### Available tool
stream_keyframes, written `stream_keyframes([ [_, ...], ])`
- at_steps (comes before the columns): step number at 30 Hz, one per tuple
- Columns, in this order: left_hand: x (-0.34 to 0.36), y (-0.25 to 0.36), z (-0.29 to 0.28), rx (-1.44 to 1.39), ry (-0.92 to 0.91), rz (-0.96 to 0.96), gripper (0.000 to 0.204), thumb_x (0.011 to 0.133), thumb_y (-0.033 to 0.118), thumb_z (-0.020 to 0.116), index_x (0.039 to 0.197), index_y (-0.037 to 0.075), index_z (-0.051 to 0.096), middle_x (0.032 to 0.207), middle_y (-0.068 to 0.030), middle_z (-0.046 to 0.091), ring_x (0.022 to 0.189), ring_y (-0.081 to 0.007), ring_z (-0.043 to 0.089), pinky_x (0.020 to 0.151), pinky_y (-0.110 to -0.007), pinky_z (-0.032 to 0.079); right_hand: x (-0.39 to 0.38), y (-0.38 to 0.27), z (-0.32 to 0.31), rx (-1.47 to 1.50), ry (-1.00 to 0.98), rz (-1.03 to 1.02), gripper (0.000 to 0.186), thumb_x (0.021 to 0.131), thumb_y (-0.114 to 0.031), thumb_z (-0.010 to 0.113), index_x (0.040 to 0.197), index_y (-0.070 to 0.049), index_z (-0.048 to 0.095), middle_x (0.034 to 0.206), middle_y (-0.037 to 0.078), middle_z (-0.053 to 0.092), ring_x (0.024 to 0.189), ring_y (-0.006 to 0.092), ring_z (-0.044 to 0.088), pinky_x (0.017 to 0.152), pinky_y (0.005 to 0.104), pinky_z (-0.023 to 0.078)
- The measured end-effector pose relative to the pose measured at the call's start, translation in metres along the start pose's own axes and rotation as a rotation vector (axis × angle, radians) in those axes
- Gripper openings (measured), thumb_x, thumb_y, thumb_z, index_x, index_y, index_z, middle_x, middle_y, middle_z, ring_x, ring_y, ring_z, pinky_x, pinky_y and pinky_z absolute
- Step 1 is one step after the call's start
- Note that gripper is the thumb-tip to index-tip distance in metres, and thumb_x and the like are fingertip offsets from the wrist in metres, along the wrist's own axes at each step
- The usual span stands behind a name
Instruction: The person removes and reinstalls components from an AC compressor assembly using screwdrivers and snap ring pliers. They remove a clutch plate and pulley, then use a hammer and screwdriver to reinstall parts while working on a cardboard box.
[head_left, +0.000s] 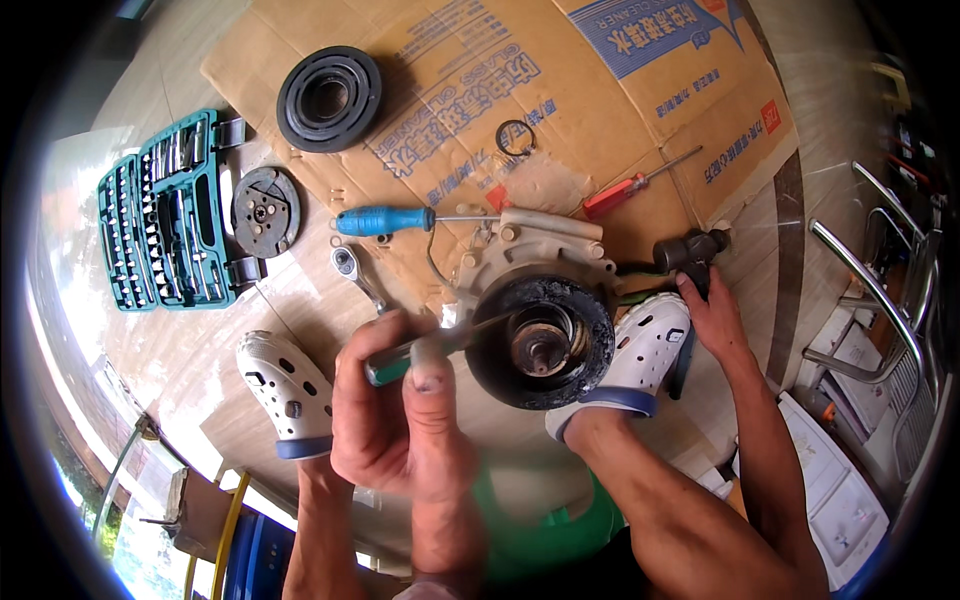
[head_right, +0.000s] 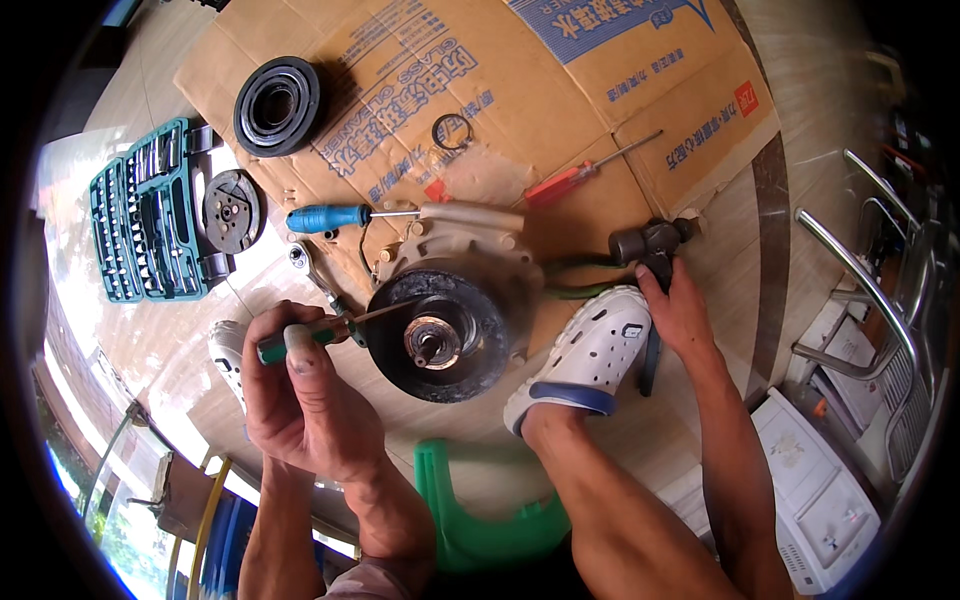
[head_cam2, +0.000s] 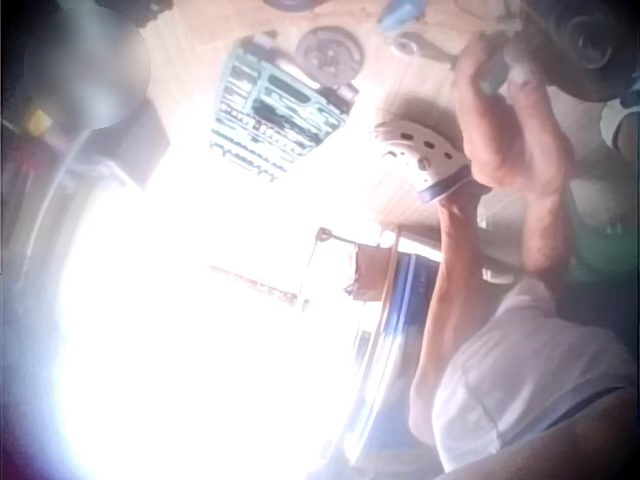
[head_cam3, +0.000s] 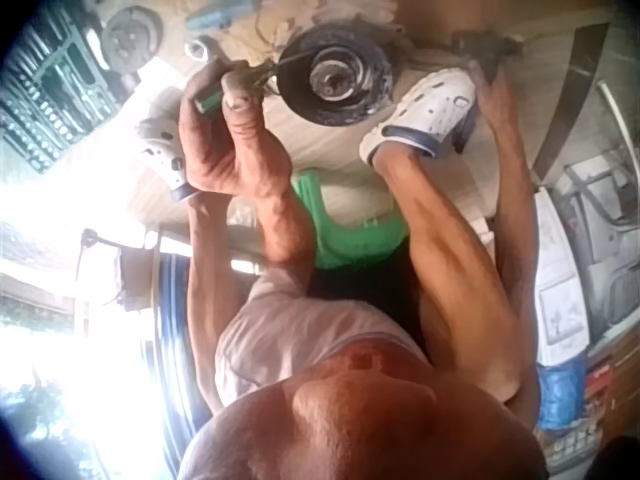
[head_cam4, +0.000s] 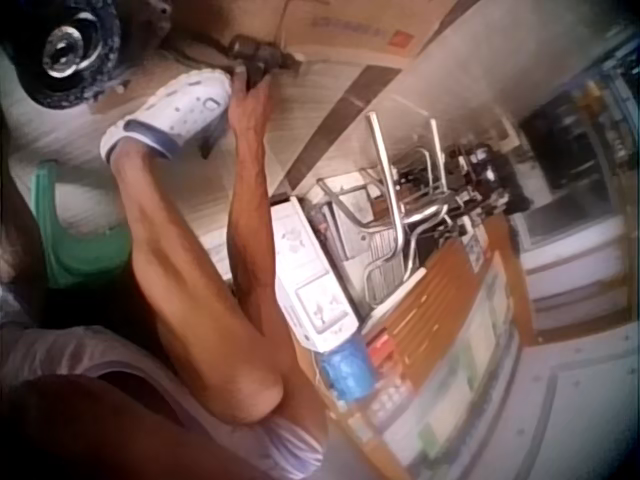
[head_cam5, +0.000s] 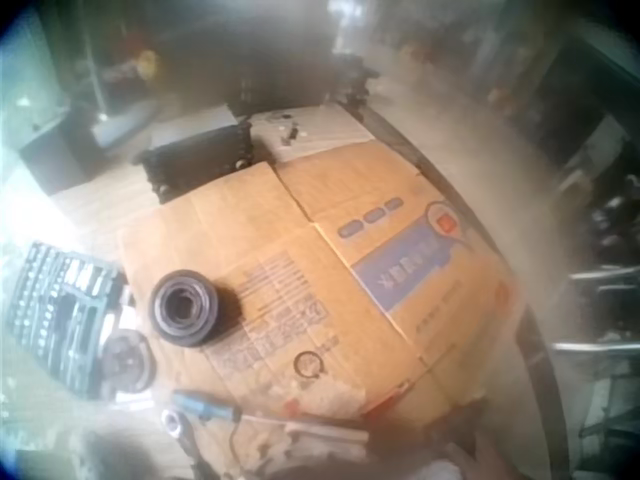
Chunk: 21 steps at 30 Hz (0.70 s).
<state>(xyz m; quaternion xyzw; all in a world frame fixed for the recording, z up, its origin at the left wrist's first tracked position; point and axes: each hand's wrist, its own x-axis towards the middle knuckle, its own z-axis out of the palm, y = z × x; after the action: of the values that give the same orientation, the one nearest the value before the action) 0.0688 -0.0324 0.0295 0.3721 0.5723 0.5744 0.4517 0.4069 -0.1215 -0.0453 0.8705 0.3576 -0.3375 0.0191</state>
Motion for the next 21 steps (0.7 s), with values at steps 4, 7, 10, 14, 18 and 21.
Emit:
stream_keyframes([
  [4,0.001,-0.004,-0.001,0.047,0.009,0.041,0.032,0.097,0.002,0.071,0.125,-0.013,0.064,0.107,-0.0161,0.073,0.094,-0.0168,0.068,0.087,-0.029,0.055,0.001,0.003,0.001,0.025,-0.01,-0.004,0.047,0.103,-0.044,0.063,0.12,0.0,0.061,0.108,0.026,0.072,0.105,0.0416,0.069,0.093,0.0462,0.05],
  [7,0.001,-0.005,0.003,0.1,0.013,0.056,0.033,0.097,0.002,0.071,0.125,-0.013,0.064,0.106,-0.0158,0.072,0.091,-0.0164,0.068,0.085,-0.028,0.055,-0.001,-0.004,-0.001,0.011,-0.016,0.013,0.046,0.103,-0.043,0.063,0.12,0.0,0.061,0.108,0.026,0.072,0.105,0.0413,0.069,0.093,0.0458,0.05],
  [10,0.004,-0.006,0.004,0.115,-0.01,0.086,0.035,0.097,0.002,0.072,0.126,-0.014,0.063,0.105,-0.0153,0.072,0.089,-0.0162,0.068,0.083,-0.027,0.055,-0.001,-0.001,-0.003,-0.005,0.0,0.006,0.046,0.103,-0.042,0.063,0.12,0.0,0.061,0.107,0.026,0.072,0.104,0.0411,0.069,0.093,0.0455,0.05],
  [14,0.008,-0.004,0.005,0.148,-0.033,0.033,0.037,0.096,0.002,0.073,0.127,-0.014,0.062,0.105,-0.0148,0.072,0.089,-0.0166,0.069,0.083,-0.028,0.056,0.0,0.001,0.0,0.005,-0.008,-0.001,0.045,0.103,-0.042,0.063,0.121,-0.001,0.062,0.108,0.026,0.072,0.104,0.0408,0.069,0.093,0.0454,0.05],
  [18,0.01,0.001,0.013,0.035,-0.033,-0.139,0.037,0.095,-0.001,0.073,0.127,-0.015,0.062,0.101,-0.0157,0.073,0.086,-0.0187,0.072,0.084,-0.031,0.059,0.002,0.003,0.001,-0.004,-0.026,0.002,0.044,0.103,-0.041,0.063,0.122,-0.001,0.062,0.108,0.025,0.072,0.104,0.0394,0.069,0.093,0.0447,0.05],
  [21,0.005,-0.006,0.009,0.119,-0.061,0.016,0.036,0.097,0.001,0.072,0.127,-0.015,0.061,0.099,-0.0165,0.073,0.086,-0.0199,0.072,0.084,-0.031,0.059,0.002,0.005,0.0,-0.014,-0.012,-0.011,0.044,0.103,-0.04,0.063,0.123,-0.001,0.062,0.109,0.024,0.072,0.104,0.0385,0.07,0.093,0.0442,0.051],
])
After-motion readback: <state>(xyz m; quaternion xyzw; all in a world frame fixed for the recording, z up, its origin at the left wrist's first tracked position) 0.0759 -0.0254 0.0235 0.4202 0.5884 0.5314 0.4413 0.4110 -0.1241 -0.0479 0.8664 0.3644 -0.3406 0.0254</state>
